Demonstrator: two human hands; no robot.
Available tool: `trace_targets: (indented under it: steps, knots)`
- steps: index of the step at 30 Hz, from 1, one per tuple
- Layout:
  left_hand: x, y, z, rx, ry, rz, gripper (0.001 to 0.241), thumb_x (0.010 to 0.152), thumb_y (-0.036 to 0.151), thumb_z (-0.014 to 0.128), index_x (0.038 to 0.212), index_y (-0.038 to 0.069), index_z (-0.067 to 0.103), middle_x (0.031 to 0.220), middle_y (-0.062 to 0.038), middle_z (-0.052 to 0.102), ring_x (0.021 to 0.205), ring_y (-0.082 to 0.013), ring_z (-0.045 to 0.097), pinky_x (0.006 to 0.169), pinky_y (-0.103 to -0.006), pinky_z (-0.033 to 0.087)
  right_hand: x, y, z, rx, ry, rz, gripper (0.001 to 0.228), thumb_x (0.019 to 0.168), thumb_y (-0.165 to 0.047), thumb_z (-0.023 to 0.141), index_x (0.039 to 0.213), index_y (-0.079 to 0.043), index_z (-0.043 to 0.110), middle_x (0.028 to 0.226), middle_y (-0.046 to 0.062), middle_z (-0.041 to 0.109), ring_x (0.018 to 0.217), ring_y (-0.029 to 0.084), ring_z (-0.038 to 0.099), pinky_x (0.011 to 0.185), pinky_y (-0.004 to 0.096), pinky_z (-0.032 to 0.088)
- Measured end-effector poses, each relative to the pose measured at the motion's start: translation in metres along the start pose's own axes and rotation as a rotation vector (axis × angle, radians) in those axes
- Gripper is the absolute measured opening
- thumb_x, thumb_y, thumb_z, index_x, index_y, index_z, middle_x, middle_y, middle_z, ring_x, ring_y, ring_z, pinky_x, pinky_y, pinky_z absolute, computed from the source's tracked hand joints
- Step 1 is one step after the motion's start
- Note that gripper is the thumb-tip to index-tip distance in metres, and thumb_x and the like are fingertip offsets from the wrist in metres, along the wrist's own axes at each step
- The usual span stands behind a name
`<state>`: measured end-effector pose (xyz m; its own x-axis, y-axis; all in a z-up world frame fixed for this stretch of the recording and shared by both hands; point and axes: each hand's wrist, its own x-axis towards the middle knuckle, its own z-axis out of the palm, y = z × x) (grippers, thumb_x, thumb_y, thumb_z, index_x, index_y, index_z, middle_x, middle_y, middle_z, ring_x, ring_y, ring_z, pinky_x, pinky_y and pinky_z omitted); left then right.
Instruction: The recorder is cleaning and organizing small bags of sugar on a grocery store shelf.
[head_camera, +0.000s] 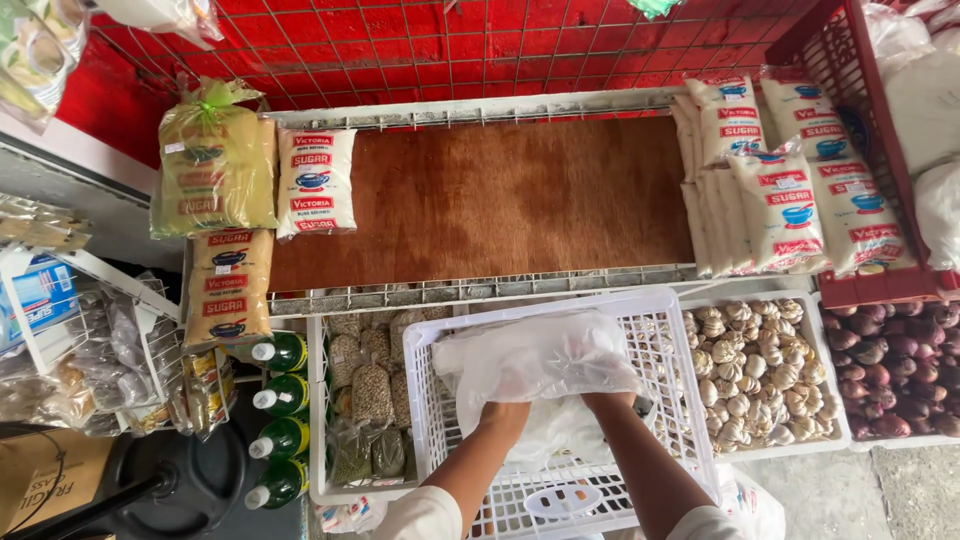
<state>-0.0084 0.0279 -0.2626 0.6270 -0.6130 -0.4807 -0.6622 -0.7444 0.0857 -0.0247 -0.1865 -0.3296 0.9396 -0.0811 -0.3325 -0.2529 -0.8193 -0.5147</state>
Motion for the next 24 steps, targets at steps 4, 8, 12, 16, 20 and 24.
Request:
trace_targets:
  steps: [4, 8, 12, 16, 20, 24]
  knots:
    - [0.014, 0.02, 0.027, -0.07, 0.111, 0.065, 0.042, 0.096, 0.015, 0.058, 0.135, 0.0, 0.061, 0.141, -0.021, 0.057, 0.132, -0.0393, 0.051, 0.112, -0.0553, 0.038, 0.001, 0.013, -0.005, 0.022, 0.026, -0.028, 0.055, 0.098, -0.042, 0.054, 0.145, -0.014, 0.05, 0.144, 0.012, 0.06, 0.131, 0.029, 0.058, 0.11, 0.043, 0.045]
    - [0.017, 0.025, 0.019, -0.249, 0.174, 0.101, 0.048, 0.091, 0.013, 0.062, 0.138, 0.002, 0.059, 0.143, -0.02, 0.055, 0.131, -0.0377, 0.051, 0.11, -0.0545, 0.038, -0.026, -0.046, -0.059, -0.294, 0.215, -0.217, 0.054, 0.092, -0.037, 0.058, 0.144, -0.024, 0.055, 0.137, 0.015, 0.061, 0.127, 0.036, 0.056, 0.102, 0.045, 0.046]
    - [0.024, 0.023, 0.0, -0.464, 0.08, 0.051, 0.049, 0.091, 0.013, 0.064, 0.138, 0.003, 0.058, 0.14, -0.019, 0.057, 0.126, -0.0363, 0.054, 0.107, -0.0538, 0.041, -0.02, -0.026, -0.047, -0.246, 0.142, -0.171, 0.053, 0.091, -0.038, 0.062, 0.141, -0.024, 0.057, 0.136, 0.014, 0.061, 0.125, 0.035, 0.056, 0.101, 0.046, 0.046]
    - [0.036, 0.022, -0.021, -0.676, -0.008, 0.01, 0.05, 0.09, 0.012, 0.066, 0.139, 0.004, 0.057, 0.137, -0.018, 0.06, 0.122, -0.0349, 0.057, 0.104, -0.0531, 0.044, -0.01, 0.003, -0.023, -0.186, 0.055, -0.108, 0.052, 0.089, -0.038, 0.066, 0.138, -0.023, 0.059, 0.134, 0.013, 0.062, 0.124, 0.034, 0.056, 0.101, 0.046, 0.045]
    - [0.039, 0.024, -0.032, -0.887, -0.122, -0.032, 0.052, 0.09, 0.012, 0.069, 0.14, 0.005, 0.056, 0.134, -0.018, 0.062, 0.118, -0.0334, 0.06, 0.101, -0.0525, 0.047, -0.01, 0.037, 0.01, -0.115, -0.045, -0.031, 0.051, 0.087, -0.038, 0.071, 0.135, -0.022, 0.062, 0.132, 0.012, 0.063, 0.122, 0.033, 0.056, 0.1, 0.047, 0.044]
    - [0.036, 0.025, -0.034, -1.097, -0.25, -0.077, 0.054, 0.09, 0.011, 0.071, 0.141, 0.006, 0.055, 0.132, -0.017, 0.064, 0.114, -0.032, 0.063, 0.098, -0.0518, 0.049, -0.012, 0.058, 0.029, -0.057, -0.125, 0.035, 0.05, 0.086, -0.038, 0.074, 0.132, -0.021, 0.063, 0.13, 0.011, 0.064, 0.121, 0.032, 0.056, 0.099, 0.048, 0.043]
